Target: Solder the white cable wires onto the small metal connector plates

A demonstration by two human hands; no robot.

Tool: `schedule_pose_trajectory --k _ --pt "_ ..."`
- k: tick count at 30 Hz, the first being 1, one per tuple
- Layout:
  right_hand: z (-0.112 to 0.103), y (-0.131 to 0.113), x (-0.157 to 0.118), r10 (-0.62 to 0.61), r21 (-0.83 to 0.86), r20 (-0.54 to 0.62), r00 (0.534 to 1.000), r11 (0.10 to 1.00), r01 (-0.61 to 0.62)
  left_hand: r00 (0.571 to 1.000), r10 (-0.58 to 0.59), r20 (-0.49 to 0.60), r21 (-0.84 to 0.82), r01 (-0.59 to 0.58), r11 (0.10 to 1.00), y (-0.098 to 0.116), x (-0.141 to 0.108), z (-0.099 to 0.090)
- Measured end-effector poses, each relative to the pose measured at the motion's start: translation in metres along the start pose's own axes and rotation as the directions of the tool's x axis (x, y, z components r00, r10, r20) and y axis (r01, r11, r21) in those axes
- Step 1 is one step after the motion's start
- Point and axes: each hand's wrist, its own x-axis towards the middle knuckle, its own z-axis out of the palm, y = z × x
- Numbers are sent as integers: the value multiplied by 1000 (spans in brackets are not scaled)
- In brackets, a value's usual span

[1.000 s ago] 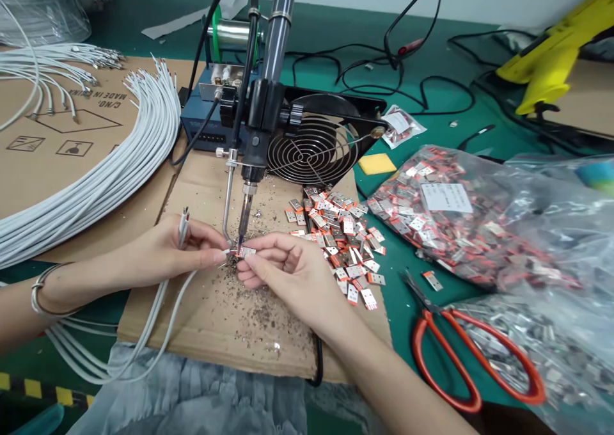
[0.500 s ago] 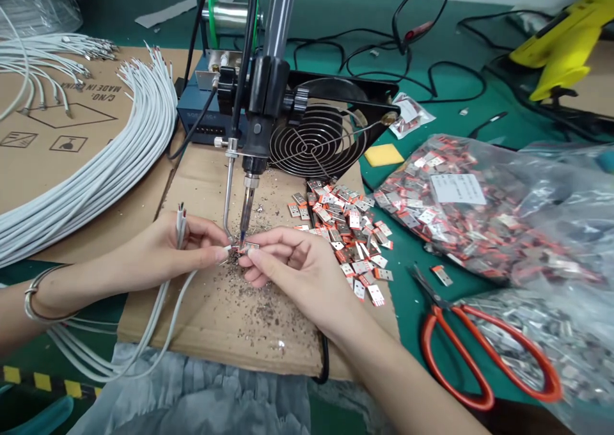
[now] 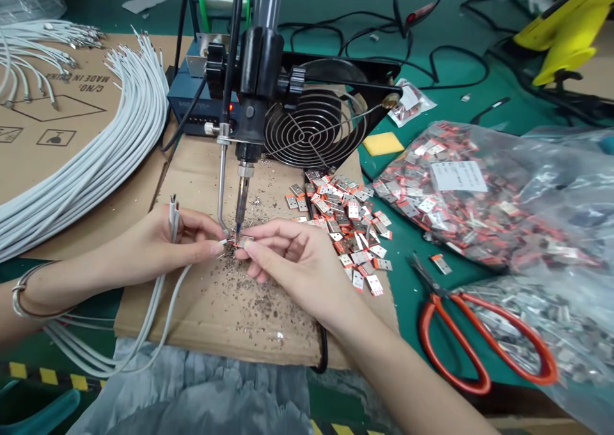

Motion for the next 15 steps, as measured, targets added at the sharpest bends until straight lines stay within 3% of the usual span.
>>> schedule_pose_trajectory --k 15 --pt "3 -1 2 18 -31 -25 1000 999 -19 1000 15 14 80 -16 997 1 -1 0"
